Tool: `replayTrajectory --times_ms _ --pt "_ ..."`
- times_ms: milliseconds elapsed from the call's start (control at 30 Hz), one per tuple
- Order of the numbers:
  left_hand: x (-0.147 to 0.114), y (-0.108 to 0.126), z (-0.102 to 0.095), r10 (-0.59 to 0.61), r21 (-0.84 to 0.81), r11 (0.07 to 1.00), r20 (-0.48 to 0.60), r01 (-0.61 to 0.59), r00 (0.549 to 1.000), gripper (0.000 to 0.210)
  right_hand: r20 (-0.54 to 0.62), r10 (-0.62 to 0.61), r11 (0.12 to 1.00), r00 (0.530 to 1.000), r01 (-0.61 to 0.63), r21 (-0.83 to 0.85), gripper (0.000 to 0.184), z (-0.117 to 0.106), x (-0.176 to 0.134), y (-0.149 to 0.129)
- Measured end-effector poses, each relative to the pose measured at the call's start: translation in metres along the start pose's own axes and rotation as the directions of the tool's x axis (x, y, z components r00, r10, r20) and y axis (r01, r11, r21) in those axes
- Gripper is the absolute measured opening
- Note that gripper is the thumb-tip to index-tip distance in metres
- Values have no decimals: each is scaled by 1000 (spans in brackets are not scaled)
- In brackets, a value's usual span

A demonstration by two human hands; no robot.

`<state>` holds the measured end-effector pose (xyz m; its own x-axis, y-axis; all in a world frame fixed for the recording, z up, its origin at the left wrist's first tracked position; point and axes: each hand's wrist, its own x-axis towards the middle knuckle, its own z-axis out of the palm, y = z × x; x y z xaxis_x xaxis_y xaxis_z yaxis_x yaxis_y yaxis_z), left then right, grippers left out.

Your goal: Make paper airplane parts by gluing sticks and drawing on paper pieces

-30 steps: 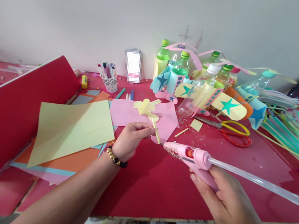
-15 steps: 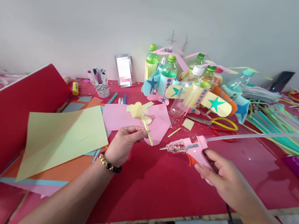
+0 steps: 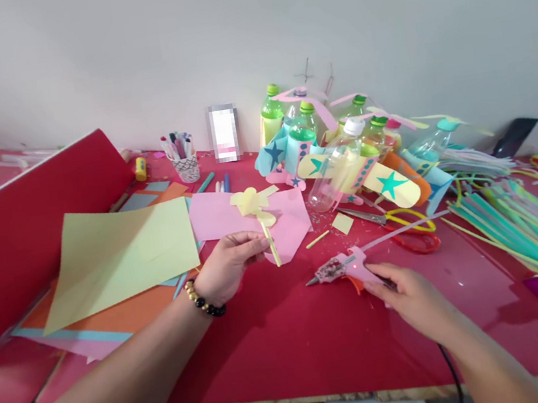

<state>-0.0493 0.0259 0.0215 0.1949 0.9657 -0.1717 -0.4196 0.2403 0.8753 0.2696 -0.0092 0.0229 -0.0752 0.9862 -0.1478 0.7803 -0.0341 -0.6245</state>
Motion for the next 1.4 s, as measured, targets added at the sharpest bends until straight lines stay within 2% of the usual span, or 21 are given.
replayTrajectory --times_ms 33,100,200,300,400,533,733,867,933,1133,1400 --pt "0 0 0 -6 -9 1000 -3 6 1000 26 -10 -40 997 999 39 -72 53 -2 5 4" --pt "0 -1 0 -11 -23 1000 -1 11 1000 26 -104 -138 971 985 114 -210 50 -4 12 6" --pt "0 -2 0 -5 -39 999 9 6 1000 25 -250 -289 926 924 204 -316 43 0 14 -14" --pt "-2 -3 2 23 -65 998 4 -23 1000 25 -244 -376 918 894 323 -231 30 13 10 -60" --pt "-5 -1 5 71 -100 992 -16 -72 997 23 -144 -427 904 893 422 -65 25 30 10 -107" --pt "-7 1 7 91 -141 985 -62 -99 994 21 -145 -473 878 869 479 4 20 52 17 -136" --pt "-8 -4 9 98 -127 986 -83 -108 992 20 -267 -537 832 800 555 -12 12 71 22 -131" --pt "-9 -8 12 93 -125 987 -65 -101 994 17 -332 -601 782 727 620 -59 10 73 21 -125" --pt "-10 -9 13 83 -139 986 -36 -87 996 16 -345 -618 768 706 636 -73 9 72 20 -123" --pt "-11 -11 14 63 -203 978 77 -46 995 14 -335 -619 763 711 645 -41 11 70 19 -118" --pt "-10 -9 15 87 -151 986 94 -72 992 13 -306 -580 789 755 614 20 15 66 18 -117"
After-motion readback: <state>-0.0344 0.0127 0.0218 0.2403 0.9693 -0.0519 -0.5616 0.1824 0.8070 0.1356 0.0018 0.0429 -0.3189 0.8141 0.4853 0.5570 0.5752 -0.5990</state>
